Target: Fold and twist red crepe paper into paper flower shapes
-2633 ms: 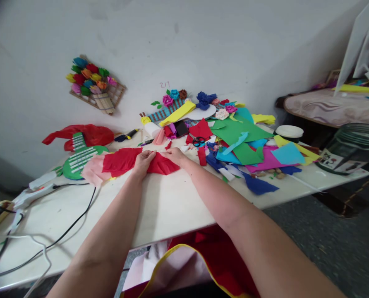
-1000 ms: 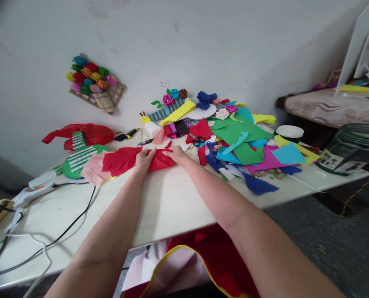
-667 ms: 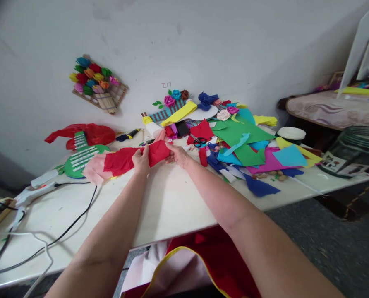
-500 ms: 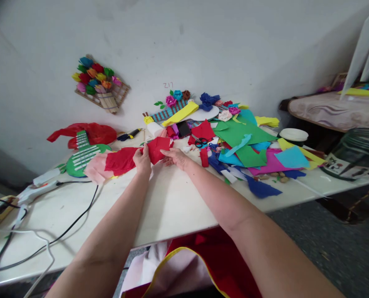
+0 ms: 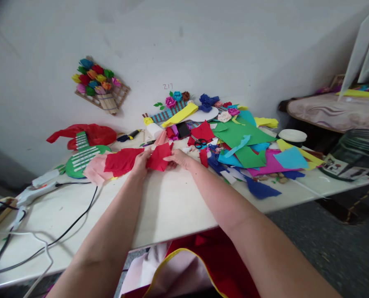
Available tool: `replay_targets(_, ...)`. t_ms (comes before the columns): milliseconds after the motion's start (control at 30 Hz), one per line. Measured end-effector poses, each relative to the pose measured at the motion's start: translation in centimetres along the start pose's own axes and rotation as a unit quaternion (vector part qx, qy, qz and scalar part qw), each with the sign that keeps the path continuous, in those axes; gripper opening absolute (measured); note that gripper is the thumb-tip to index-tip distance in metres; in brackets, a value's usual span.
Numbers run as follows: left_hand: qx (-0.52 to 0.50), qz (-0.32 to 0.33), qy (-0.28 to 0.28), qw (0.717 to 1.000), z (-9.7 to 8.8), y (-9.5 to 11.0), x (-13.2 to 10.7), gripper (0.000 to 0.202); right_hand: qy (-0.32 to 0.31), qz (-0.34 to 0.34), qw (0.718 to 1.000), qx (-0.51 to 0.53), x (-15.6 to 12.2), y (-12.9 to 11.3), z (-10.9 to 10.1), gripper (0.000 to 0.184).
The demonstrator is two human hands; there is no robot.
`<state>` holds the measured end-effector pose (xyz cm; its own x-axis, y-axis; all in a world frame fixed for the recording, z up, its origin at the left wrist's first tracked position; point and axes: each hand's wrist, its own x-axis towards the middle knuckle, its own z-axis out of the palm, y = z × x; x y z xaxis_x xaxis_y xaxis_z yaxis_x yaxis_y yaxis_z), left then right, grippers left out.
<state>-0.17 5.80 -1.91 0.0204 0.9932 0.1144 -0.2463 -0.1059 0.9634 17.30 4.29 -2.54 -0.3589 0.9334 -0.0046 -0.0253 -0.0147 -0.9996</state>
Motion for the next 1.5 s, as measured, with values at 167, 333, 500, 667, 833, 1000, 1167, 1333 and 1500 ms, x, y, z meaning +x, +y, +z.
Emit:
replay_targets(167,0.016,-0.013,-0.077,0.997,-0.44,-0.38,-0.03,0.036,0.009,-0.007,1.000,0.003,0.00,0.03,-0.06,0.022)
replay_targets(333,0.020,-0.022,-0.087,0.996,-0.48,-0.66,0.13,0.036,0.102,-0.041,0.993,0.040,0.25,-0.07,0.07,0.016)
replay_targets(500,0.037,-0.033,-0.109,0.993,-0.86,-0.79,0.16,0.033,0.079,-0.029,0.995,0.046,0.12,-0.16,-0.05,0.017)
replay_targets(667,0.033,-0.025,-0.143,0.989,-0.91,-0.74,-0.01,0.033,0.093,-0.050,0.991,0.078,-0.11,-0.40,0.14,0.015)
replay_targets(833,0.026,-0.034,-0.140,0.989,-0.92,-0.54,-0.06,0.033,0.096,-0.072,0.989,0.088,-0.16,-0.50,0.24,0.014)
replay_targets(1000,0.026,-0.043,-0.129,0.990,-0.86,-0.32,-0.12,0.030,0.093,-0.073,0.989,0.085,-0.28,-0.51,0.26,0.012)
replay_targets(1167,0.015,-0.051,-0.126,0.991,-0.86,-0.31,-0.13,0.025,0.107,-0.073,0.988,0.079,-0.12,-0.37,0.14,0.009)
replay_targets(1333,0.009,-0.055,-0.121,0.991,-0.95,-0.38,-0.07,0.026,0.123,-0.065,0.986,0.090,0.07,-0.33,0.05,0.018)
replay_targets(1500,-0.012,-0.063,-0.127,0.990,-0.94,-0.45,0.02,0.026,0.118,-0.055,0.985,0.111,0.02,-0.33,0.03,0.020)
